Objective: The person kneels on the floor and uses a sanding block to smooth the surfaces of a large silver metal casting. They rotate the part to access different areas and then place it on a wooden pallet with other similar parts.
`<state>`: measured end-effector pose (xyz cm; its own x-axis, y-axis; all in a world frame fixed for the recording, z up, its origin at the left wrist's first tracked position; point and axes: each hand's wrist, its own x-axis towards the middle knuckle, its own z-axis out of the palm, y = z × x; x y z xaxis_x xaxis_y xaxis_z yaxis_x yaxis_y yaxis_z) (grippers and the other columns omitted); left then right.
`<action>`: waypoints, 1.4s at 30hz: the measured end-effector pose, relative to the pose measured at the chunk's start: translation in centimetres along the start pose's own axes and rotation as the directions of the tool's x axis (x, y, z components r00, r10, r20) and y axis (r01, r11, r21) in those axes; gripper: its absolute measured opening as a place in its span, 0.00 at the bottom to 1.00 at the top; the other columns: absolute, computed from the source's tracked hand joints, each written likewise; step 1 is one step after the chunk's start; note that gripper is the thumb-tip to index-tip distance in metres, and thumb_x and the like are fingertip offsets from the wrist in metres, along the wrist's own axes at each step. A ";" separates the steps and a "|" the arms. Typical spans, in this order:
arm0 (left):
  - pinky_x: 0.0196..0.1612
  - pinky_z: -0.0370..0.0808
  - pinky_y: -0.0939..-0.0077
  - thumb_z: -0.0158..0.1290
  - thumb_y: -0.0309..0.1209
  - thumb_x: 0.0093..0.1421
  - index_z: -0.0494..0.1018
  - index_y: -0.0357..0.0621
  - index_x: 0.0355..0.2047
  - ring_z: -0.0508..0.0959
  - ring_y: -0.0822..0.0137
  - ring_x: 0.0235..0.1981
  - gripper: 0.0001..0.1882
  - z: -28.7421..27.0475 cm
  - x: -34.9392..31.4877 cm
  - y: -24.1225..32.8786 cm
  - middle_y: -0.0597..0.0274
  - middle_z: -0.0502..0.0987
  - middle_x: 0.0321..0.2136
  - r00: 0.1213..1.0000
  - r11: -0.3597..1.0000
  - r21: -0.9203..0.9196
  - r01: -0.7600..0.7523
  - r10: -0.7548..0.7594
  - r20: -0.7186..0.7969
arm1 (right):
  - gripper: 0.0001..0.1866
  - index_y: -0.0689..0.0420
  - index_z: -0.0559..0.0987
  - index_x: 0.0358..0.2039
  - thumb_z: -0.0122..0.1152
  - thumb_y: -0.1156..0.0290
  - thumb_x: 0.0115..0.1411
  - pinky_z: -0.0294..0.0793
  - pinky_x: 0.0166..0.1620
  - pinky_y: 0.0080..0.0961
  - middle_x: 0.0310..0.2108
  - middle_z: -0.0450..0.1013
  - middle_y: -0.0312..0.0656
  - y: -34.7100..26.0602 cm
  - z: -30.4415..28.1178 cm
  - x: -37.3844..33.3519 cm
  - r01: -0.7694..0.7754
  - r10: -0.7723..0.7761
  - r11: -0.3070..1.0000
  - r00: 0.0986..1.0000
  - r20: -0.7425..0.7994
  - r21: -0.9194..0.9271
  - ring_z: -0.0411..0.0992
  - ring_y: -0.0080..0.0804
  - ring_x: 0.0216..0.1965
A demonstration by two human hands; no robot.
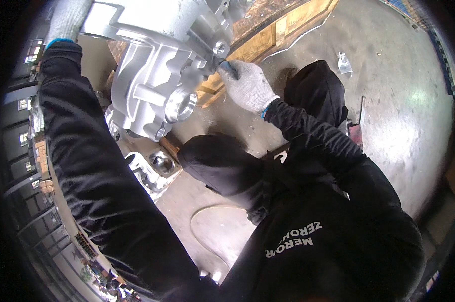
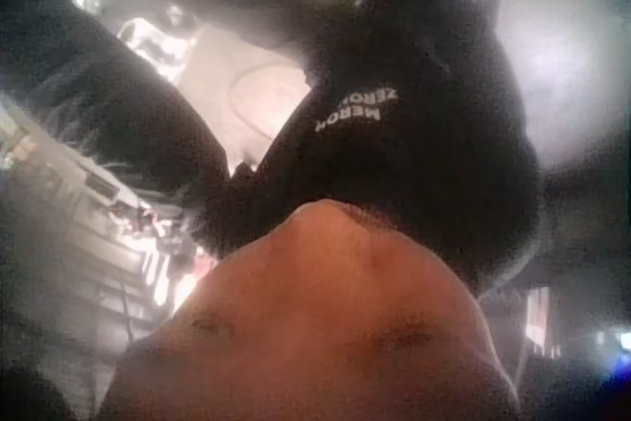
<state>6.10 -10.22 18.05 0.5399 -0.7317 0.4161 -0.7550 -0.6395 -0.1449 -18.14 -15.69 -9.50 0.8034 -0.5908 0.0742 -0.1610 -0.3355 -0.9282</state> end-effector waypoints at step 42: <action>0.66 0.66 0.61 0.49 0.59 0.68 0.75 0.47 0.62 0.74 0.53 0.62 0.34 3.0 2.3 -6.3 0.48 0.76 0.59 0.993 0.927 -0.374 -0.038 -0.006 -0.116 | 0.13 0.54 0.86 0.37 0.62 0.59 0.62 0.82 0.37 0.40 0.28 0.80 0.50 -4.4 -14.8 10.7 0.245 -0.253 0.671 0.963 0.094 -0.700 0.82 0.48 0.32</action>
<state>13.23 -8.56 17.22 0.4972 -0.6956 0.5187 -0.8596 -0.4762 0.1853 -17.29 -31.37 0.75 0.8684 -0.4148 0.2716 -0.3128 -0.8834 -0.3491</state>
